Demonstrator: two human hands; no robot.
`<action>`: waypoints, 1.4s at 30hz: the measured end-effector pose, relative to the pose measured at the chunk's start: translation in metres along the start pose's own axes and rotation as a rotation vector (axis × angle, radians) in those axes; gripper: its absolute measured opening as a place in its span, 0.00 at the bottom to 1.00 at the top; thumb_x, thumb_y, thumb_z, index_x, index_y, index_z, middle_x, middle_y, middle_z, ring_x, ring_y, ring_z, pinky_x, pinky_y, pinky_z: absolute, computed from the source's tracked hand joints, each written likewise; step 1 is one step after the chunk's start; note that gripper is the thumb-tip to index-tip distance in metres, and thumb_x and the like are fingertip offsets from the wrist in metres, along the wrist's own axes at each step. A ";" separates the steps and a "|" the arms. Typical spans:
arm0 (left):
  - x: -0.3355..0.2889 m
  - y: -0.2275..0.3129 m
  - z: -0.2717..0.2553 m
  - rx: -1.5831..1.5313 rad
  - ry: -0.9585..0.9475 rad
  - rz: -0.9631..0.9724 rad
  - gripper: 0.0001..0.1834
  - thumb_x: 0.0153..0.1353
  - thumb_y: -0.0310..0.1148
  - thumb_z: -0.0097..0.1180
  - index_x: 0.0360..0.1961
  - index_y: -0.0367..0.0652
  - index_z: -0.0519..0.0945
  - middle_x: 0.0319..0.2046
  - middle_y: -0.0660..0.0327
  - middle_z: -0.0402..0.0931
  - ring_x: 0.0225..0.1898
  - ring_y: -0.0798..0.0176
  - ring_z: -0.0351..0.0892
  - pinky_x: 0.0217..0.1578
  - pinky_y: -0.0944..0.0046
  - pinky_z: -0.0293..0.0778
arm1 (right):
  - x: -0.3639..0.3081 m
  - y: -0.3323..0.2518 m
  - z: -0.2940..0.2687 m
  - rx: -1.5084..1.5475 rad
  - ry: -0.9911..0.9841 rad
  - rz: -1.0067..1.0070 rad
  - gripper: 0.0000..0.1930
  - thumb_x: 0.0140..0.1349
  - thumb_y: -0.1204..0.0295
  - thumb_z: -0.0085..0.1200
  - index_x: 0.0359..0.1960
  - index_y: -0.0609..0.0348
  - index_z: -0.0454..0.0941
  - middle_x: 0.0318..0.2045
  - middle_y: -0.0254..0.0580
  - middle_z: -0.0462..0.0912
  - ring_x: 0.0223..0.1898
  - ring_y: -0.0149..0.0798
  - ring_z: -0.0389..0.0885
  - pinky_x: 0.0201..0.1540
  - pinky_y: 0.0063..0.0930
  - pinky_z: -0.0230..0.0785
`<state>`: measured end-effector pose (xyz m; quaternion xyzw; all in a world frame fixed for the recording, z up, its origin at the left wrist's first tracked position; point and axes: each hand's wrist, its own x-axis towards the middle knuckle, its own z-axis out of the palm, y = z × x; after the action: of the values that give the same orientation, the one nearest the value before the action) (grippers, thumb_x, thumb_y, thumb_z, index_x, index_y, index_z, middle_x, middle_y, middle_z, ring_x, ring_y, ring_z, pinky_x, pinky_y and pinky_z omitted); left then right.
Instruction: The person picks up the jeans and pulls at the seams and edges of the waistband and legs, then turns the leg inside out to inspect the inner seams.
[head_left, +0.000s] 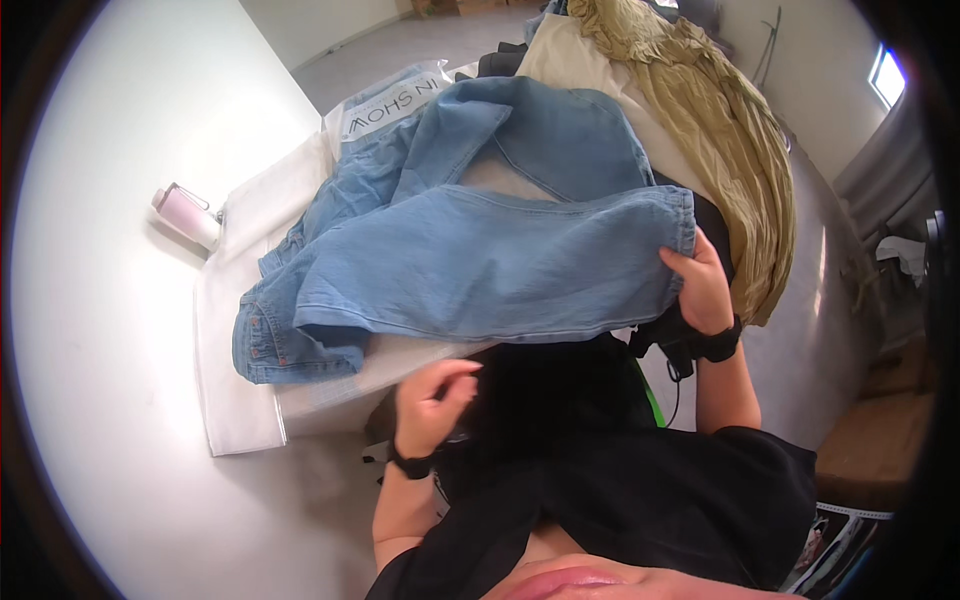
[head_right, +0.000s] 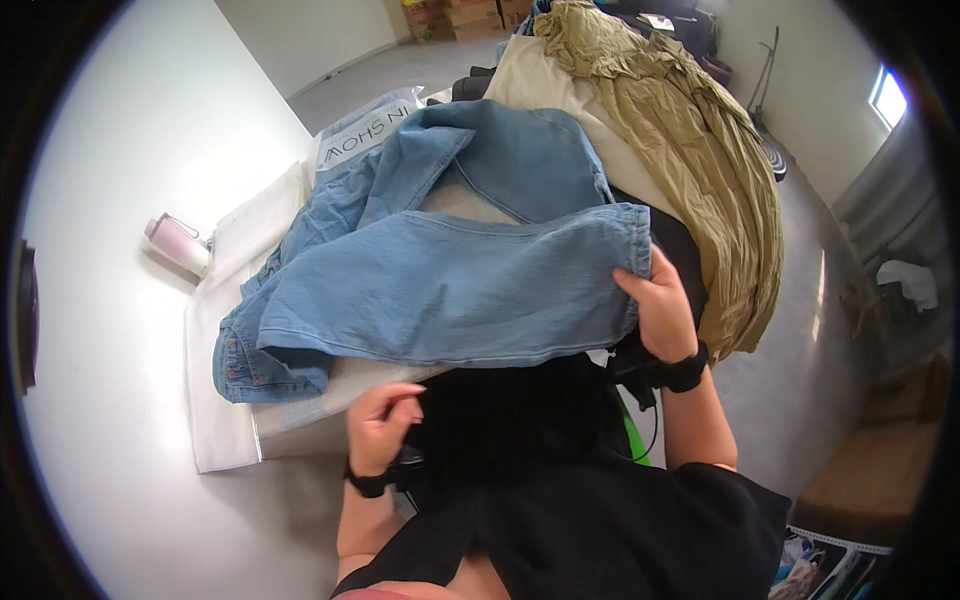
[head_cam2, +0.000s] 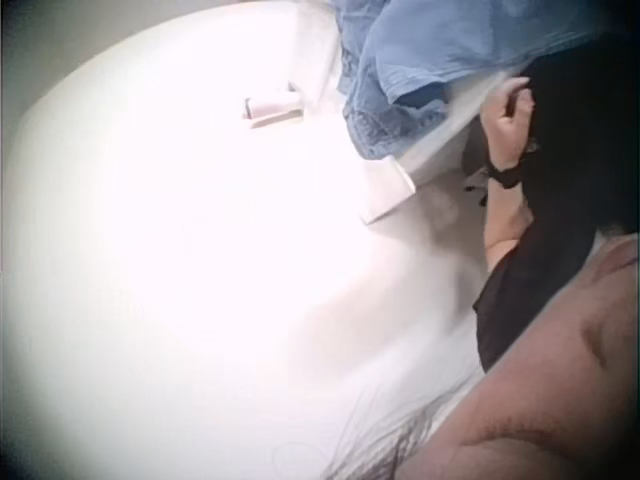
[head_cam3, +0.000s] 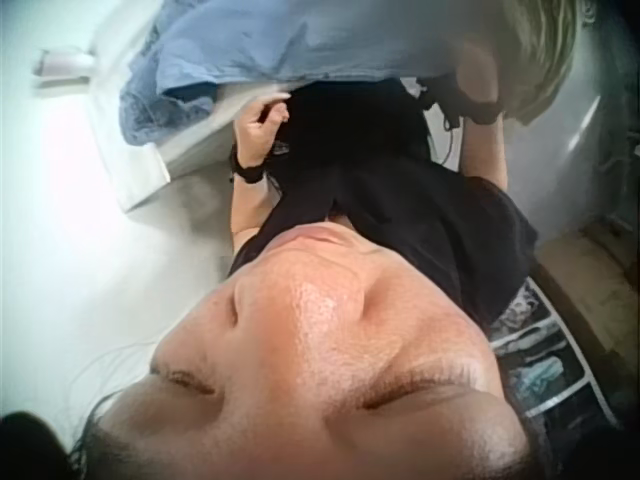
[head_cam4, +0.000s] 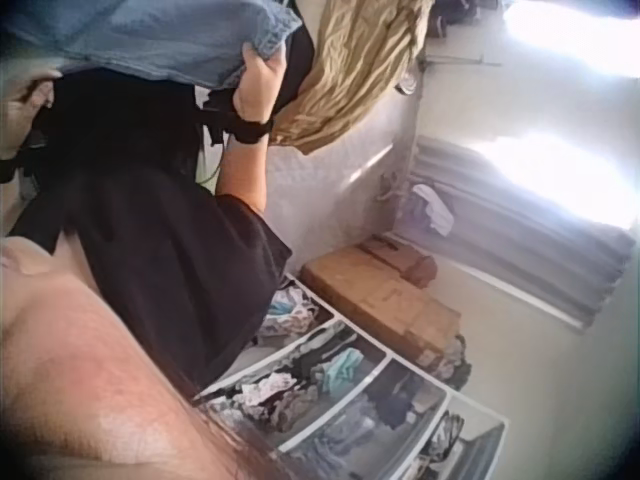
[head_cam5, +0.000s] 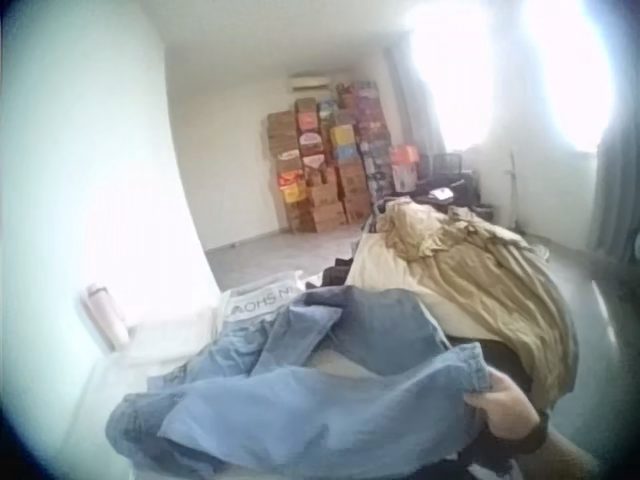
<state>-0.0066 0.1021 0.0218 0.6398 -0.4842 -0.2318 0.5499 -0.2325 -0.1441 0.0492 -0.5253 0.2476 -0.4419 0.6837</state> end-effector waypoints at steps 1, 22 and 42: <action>-0.004 -0.003 -0.014 0.052 0.104 0.071 0.06 0.51 0.27 0.54 0.32 0.40 0.78 0.20 0.64 0.74 0.22 0.71 0.72 0.25 0.73 0.68 | 0.002 0.000 -0.008 -0.019 0.004 0.019 0.17 0.53 0.83 0.45 0.46 0.66 0.69 0.40 0.37 0.76 0.43 0.29 0.72 0.49 0.22 0.60; 0.075 0.000 -0.258 -0.173 1.119 0.263 0.13 0.55 0.21 0.40 0.43 0.34 0.69 0.39 0.56 0.70 0.39 0.66 0.71 0.40 0.69 0.69 | 0.076 0.006 0.074 0.292 -0.180 -0.022 0.23 0.55 0.82 0.46 0.55 0.64 0.60 0.45 0.38 0.73 0.45 0.30 0.71 0.50 0.23 0.62; 0.056 0.081 -0.038 0.322 0.159 0.132 0.19 0.49 0.23 0.49 0.46 0.37 0.69 0.47 0.54 0.67 0.49 0.59 0.66 0.47 0.64 0.62 | 0.031 0.044 0.080 0.007 -0.380 0.087 0.26 0.51 0.90 0.35 0.54 0.64 0.62 0.49 0.40 0.70 0.50 0.30 0.68 0.53 0.21 0.58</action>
<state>0.0190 0.0771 0.1210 0.7027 -0.5111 -0.0635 0.4909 -0.1380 -0.1289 0.0375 -0.5857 0.1347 -0.3058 0.7384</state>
